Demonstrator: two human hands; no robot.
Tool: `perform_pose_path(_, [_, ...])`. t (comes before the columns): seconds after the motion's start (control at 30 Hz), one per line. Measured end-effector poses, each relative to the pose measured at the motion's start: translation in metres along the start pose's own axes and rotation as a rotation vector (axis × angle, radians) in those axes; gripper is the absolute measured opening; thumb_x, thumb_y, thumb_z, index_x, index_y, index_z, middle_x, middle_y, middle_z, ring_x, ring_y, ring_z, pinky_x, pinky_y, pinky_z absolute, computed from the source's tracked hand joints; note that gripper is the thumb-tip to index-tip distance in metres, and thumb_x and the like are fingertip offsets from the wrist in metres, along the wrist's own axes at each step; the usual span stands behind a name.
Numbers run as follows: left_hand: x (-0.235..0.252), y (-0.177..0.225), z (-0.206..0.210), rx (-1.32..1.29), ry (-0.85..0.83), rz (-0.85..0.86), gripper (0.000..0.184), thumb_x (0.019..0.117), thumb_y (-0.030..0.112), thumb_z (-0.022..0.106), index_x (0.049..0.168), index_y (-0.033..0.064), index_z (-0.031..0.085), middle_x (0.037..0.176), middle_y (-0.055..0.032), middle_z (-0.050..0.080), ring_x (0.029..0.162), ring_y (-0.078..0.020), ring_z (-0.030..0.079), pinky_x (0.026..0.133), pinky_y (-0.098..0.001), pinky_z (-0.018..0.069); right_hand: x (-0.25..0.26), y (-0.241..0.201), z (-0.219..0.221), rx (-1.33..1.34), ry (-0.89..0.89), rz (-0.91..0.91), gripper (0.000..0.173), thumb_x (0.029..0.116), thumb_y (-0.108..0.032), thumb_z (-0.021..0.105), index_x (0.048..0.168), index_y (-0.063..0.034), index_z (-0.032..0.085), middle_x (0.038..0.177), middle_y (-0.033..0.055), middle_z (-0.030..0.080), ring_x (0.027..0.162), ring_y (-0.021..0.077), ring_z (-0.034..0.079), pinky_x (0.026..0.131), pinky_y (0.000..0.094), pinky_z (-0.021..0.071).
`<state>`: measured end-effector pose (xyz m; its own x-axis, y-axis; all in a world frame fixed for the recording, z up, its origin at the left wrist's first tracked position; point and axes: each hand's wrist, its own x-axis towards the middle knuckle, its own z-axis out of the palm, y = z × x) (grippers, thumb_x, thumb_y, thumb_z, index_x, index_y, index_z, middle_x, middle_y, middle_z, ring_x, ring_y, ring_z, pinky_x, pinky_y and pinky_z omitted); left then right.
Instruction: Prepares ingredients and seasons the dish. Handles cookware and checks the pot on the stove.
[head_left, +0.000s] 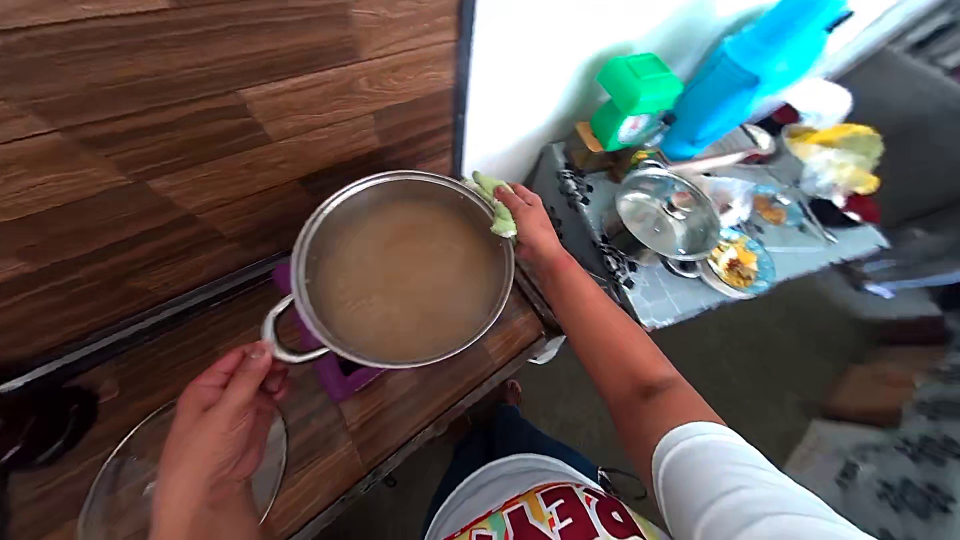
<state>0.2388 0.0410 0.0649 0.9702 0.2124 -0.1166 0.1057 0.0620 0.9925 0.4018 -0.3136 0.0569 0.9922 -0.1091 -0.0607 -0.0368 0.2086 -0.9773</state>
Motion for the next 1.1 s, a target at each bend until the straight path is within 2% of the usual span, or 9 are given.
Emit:
perform_pose_path(0.17, [0.002,0.015,0.033,-0.073,-0.368,0.001,0.023,0.1062,0.019,0.047,0.097,0.0208,0.068,0.079,0.0096,0.070,0.065,-0.0015,0.063,0.061,-0.0183,0.0542,-0.039,-0.038,-0.070,-0.014,0.143,-0.030,0.028,0.1084,-0.020,0.048,0.124,0.0011,0.059,0.091,0.0079,0.066,0.073,0.0107,0.064,0.067,0.0288,0.0565])
perform_pose_path(0.33, [-0.009,0.025,0.110,-0.086,-0.611,-0.034,0.020,0.1064,0.022,0.052,0.100,0.0219,0.071,0.084,0.0097,0.071,0.068,-0.0011,0.064,0.064,-0.0185,0.0543,-0.085,-0.084,-0.160,-0.051,0.283,-0.048,0.027,0.1081,-0.019,0.048,0.123,-0.0002,0.060,0.089,0.0051,0.066,0.072,0.0086,0.064,0.066,0.0267,0.0566])
perform_pose_path(0.47, [-0.039,0.033,0.203,0.008,-0.636,-0.060,0.032,0.1052,0.016,0.043,0.094,0.0242,0.071,0.077,0.0116,0.071,0.063,0.0003,0.063,0.060,-0.0176,0.0536,-0.123,-0.114,-0.245,-0.135,0.410,-0.087,0.024,0.1072,-0.020,0.050,0.118,-0.0027,0.062,0.087,0.0014,0.066,0.072,0.0063,0.064,0.067,0.0255,0.0566])
perform_pose_path(0.6, [-0.070,0.016,0.302,0.075,-0.611,-0.011,0.027,0.1029,0.018,0.049,0.087,0.0233,0.070,0.068,0.0149,0.065,0.055,0.0034,0.057,0.052,-0.0138,0.0504,-0.155,-0.132,-0.336,-0.176,0.504,-0.106,0.021,0.1073,-0.021,0.048,0.113,-0.0059,0.063,0.084,-0.0009,0.067,0.070,0.0052,0.064,0.064,0.0240,0.0565])
perform_pose_path(0.73, [-0.098,-0.007,0.396,0.066,-0.647,-0.130,0.026,0.1007,0.015,0.051,0.082,0.0187,0.070,0.065,0.0115,0.062,0.053,0.0019,0.054,0.052,-0.0141,0.0485,-0.180,-0.145,-0.431,-0.280,0.555,-0.131,0.024,0.1072,-0.022,0.048,0.115,-0.0063,0.064,0.087,-0.0029,0.068,0.072,0.0029,0.064,0.066,0.0227,0.0568])
perform_pose_path(0.83, [-0.117,-0.026,0.461,0.084,-0.708,-0.213,0.023,0.0993,0.014,0.053,0.083,0.0154,0.069,0.066,0.0093,0.063,0.054,0.0004,0.055,0.053,-0.0158,0.0488,-0.199,-0.154,-0.497,-0.348,0.606,-0.087,0.023,0.1075,-0.024,0.049,0.115,-0.0087,0.065,0.089,-0.0046,0.068,0.074,0.0010,0.064,0.069,0.0217,0.0565])
perform_pose_path(0.93, [-0.132,-0.047,0.518,0.092,-0.795,-0.275,0.020,0.0994,0.016,0.056,0.084,0.0124,0.069,0.068,0.0070,0.062,0.056,-0.0017,0.055,0.055,-0.0178,0.0489,-0.219,-0.159,-0.557,-0.412,0.634,-0.015,0.027,0.1073,-0.035,0.051,0.121,-0.0166,0.065,0.094,-0.0072,0.068,0.076,-0.0005,0.064,0.069,0.0217,0.0570])
perform_pose_path(1.0, [-0.141,-0.060,0.552,0.086,-0.846,-0.316,0.019,0.1001,0.017,0.058,0.086,0.0099,0.069,0.070,0.0057,0.062,0.058,-0.0029,0.056,0.056,-0.0190,0.0494,-0.226,-0.160,-0.594,-0.419,0.680,0.009,0.027,0.1060,-0.035,0.053,0.121,-0.0161,0.066,0.094,-0.0060,0.069,0.077,0.0014,0.065,0.070,0.0245,0.0576])
perform_pose_path(1.1, [-0.152,-0.075,0.596,0.075,-0.917,-0.384,0.018,0.1008,0.017,0.058,0.088,0.0088,0.068,0.070,0.0066,0.061,0.058,-0.0020,0.054,0.057,-0.0188,0.0484,-0.230,-0.164,-0.641,-0.485,0.747,0.045,0.026,0.1061,-0.027,0.053,0.121,-0.0098,0.065,0.091,-0.0071,0.068,0.077,-0.0016,0.064,0.072,0.0202,0.0568])
